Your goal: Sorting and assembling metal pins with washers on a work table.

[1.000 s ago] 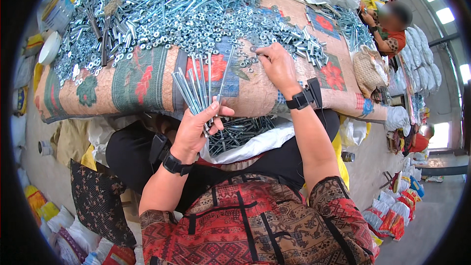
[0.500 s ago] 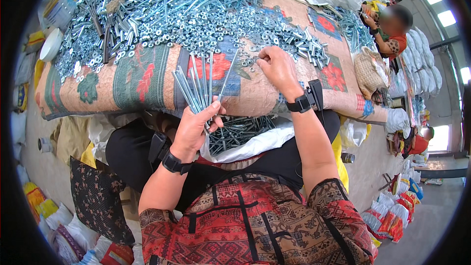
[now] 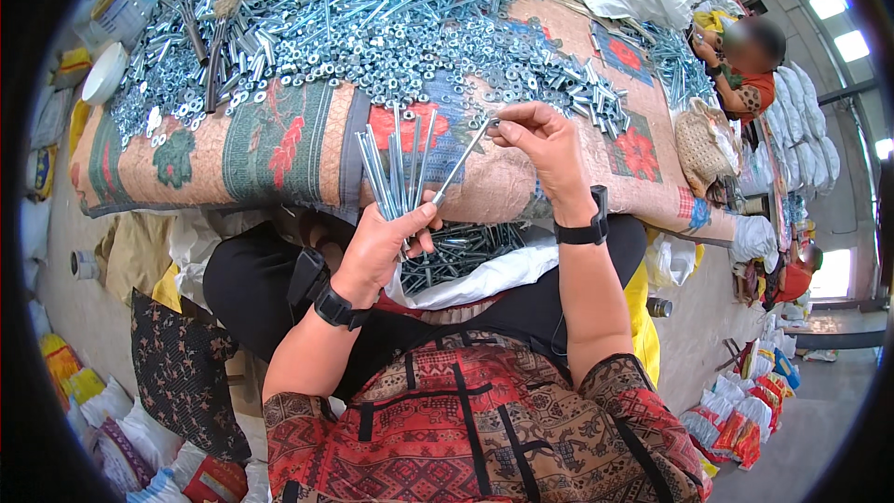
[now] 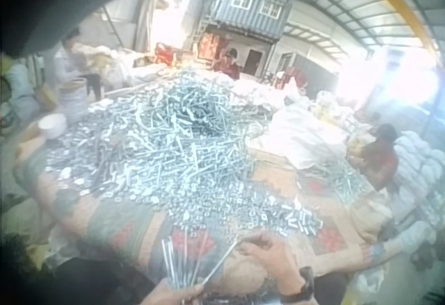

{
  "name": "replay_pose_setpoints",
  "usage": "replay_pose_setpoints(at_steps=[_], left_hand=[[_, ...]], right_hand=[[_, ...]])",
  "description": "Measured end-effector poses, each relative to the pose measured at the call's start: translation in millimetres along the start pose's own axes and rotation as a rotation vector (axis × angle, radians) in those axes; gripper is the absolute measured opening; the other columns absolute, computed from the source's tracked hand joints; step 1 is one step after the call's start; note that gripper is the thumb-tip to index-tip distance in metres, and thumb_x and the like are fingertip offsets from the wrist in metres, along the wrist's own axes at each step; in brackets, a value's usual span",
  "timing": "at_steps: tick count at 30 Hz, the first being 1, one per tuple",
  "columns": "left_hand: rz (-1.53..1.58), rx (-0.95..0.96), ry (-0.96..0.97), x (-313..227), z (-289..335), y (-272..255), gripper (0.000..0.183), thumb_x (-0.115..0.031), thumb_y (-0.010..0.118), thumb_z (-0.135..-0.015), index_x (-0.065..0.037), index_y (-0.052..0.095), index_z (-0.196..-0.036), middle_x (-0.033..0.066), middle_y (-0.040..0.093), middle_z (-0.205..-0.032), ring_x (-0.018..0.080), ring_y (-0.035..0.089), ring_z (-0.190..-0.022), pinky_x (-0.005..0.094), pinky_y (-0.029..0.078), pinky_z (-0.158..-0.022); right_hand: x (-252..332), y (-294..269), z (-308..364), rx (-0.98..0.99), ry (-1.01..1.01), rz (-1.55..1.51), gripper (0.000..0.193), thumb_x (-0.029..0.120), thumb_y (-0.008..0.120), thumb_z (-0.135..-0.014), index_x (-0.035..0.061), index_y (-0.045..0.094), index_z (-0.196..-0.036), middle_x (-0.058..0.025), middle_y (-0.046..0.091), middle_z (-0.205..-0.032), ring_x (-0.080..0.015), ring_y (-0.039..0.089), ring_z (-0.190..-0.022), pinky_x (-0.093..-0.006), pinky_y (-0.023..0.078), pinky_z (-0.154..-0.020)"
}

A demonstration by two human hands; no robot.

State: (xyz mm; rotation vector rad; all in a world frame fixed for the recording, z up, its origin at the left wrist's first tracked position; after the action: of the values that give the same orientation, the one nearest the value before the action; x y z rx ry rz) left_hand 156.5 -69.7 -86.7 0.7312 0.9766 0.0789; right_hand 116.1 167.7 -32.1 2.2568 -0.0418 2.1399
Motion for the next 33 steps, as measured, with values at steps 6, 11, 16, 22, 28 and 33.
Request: replay_pose_setpoints(at_steps=[6,11,16,22,28,33], left_hand=[[-0.021,-0.009,-0.003,-0.4,-0.2,1.9,0.025,-0.016,0.066,-0.088,-0.001,0.06,-0.107,0.0083,0.065,-0.081,0.0091,0.059,-0.056,0.0196,0.039,-0.045],[0.011,-0.011,0.002,-1.3,-0.7,-0.9,0.024,-0.016,0.066,-0.088,-0.002,0.059,-0.107,0.009,0.065,-0.081,0.0089,0.056,-0.055,0.02,0.037,-0.044],[0.171,-0.015,0.052,-2.8,0.4,-3.3,0.022,-0.014,0.064,-0.09,-0.002,0.06,-0.107,0.0086,0.065,-0.083,0.0086,0.058,-0.056,0.0194,0.038,-0.045],[0.132,-0.154,0.234,-11.2,3.1,-5.3,0.02,-0.015,0.064,-0.09,-0.003,0.06,-0.107,0.0071,0.066,-0.084,0.0073,0.058,-0.058,0.0178,0.038,-0.047],[0.094,-0.173,0.163,-12.8,7.1,-8.4,0.021,-0.017,0.066,-0.088,-0.005,0.061,-0.105,0.0059,0.066,-0.085,0.0064,0.058,-0.058,0.0174,0.037,-0.046],[0.06,-0.084,0.075,-11.3,5.5,-5.6,0.022,-0.018,0.066,-0.088,-0.002,0.061,-0.103,0.0071,0.066,-0.083,0.0069,0.058,-0.057,0.0179,0.037,-0.046]], right_hand=[[-4.3,6.7,0.4,-0.105,-0.041,-0.028,0.016,0.001,0.064,-0.087,-0.0031,0.065,-0.102,-0.0098,0.068,-0.091,-0.0154,0.067,-0.083,-0.0262,0.056,-0.076],[3.7,19.9,8.0,-0.142,-0.16,0.245,0.013,0.0,0.064,-0.087,-0.0005,0.067,-0.099,-0.0071,0.069,-0.093,-0.0129,0.066,-0.083,-0.0263,0.053,-0.076],[21.4,41.2,-0.4,-0.131,-0.787,0.915,0.022,-0.002,0.066,-0.08,0.0059,0.069,-0.1,-0.0106,0.07,-0.095,-0.0208,0.067,-0.083,-0.0295,0.051,-0.076],[-26.6,67.5,-51.6,-0.133,-0.643,1.157,0.016,0.013,0.071,-0.075,0.0101,0.07,-0.091,-0.0055,0.062,-0.089,-0.0257,0.056,-0.09,-0.0375,0.044,-0.081],[-20.4,57.4,-55.7,-0.153,-0.699,1.224,0.011,0.013,0.071,-0.077,0.0086,0.07,-0.087,-0.0027,0.063,-0.086,-0.0219,0.057,-0.081,-0.0352,0.045,-0.073],[-8.4,16.3,-36.6,0.079,0.067,-0.068,0.014,0.011,0.067,-0.087,0.0007,0.068,-0.096,-0.0084,0.07,-0.094,-0.012,0.066,-0.082,-0.0237,0.054,-0.068]])
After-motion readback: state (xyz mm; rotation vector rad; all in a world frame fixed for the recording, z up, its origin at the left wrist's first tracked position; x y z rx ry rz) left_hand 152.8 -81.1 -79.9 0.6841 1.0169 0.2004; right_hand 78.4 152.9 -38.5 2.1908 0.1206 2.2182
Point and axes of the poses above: each hand's wrist, its own z-axis away from the middle knuckle, its own y-axis out of the palm, x = y × z, the point moved 1 cm from there along -z, towards the middle knuckle
